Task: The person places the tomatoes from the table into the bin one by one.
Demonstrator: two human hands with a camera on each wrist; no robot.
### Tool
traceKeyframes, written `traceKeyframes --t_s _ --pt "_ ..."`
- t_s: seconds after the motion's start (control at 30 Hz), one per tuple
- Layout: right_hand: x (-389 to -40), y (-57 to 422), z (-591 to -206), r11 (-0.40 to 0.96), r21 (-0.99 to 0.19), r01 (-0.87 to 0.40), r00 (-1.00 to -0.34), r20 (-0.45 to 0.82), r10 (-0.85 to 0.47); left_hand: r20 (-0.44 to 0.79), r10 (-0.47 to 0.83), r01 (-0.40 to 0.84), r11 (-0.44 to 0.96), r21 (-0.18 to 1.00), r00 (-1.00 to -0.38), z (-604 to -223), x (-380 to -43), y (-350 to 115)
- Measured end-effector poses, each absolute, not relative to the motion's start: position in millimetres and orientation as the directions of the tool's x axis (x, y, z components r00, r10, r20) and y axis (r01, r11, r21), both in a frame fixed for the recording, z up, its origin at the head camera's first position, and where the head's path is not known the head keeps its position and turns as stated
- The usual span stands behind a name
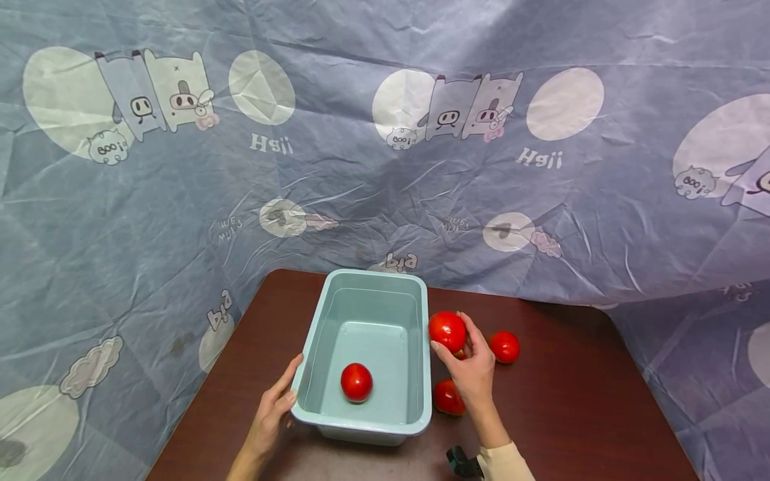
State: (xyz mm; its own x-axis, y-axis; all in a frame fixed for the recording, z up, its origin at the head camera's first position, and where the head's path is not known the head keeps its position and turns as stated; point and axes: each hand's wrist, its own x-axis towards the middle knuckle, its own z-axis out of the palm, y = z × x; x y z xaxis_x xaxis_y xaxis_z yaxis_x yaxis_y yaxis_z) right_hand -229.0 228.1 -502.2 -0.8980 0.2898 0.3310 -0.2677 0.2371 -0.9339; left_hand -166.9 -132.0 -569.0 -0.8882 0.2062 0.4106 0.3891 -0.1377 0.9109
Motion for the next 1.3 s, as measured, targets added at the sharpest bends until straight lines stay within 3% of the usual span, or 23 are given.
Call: traceKeyframes --t_s 0.2,0.83,1.3 --pt "-224.7 210.0 -486.4 0.199 -0.926 -0.319 -0.906 0.36 0.223 0.413 0.195 0.392 -0.136 0.91 -0.89 -569.2 -166.5 -131.0" --pt "-228.5 194.0 -494.6 0.127 -0.883 -0.452 -0.88 0.465 0.1 0.423 0.195 0.402 -0.137 0.905 -0.885 -567.5 -165.4 -128.8" --pt "-220.8 211.6 -528.6 0.142 -0.888 -0.438 -0.859 0.46 0.224 0.395 0.195 0.373 -0.139 0.917 -0.898 -568.4 -164.9 -129.5"
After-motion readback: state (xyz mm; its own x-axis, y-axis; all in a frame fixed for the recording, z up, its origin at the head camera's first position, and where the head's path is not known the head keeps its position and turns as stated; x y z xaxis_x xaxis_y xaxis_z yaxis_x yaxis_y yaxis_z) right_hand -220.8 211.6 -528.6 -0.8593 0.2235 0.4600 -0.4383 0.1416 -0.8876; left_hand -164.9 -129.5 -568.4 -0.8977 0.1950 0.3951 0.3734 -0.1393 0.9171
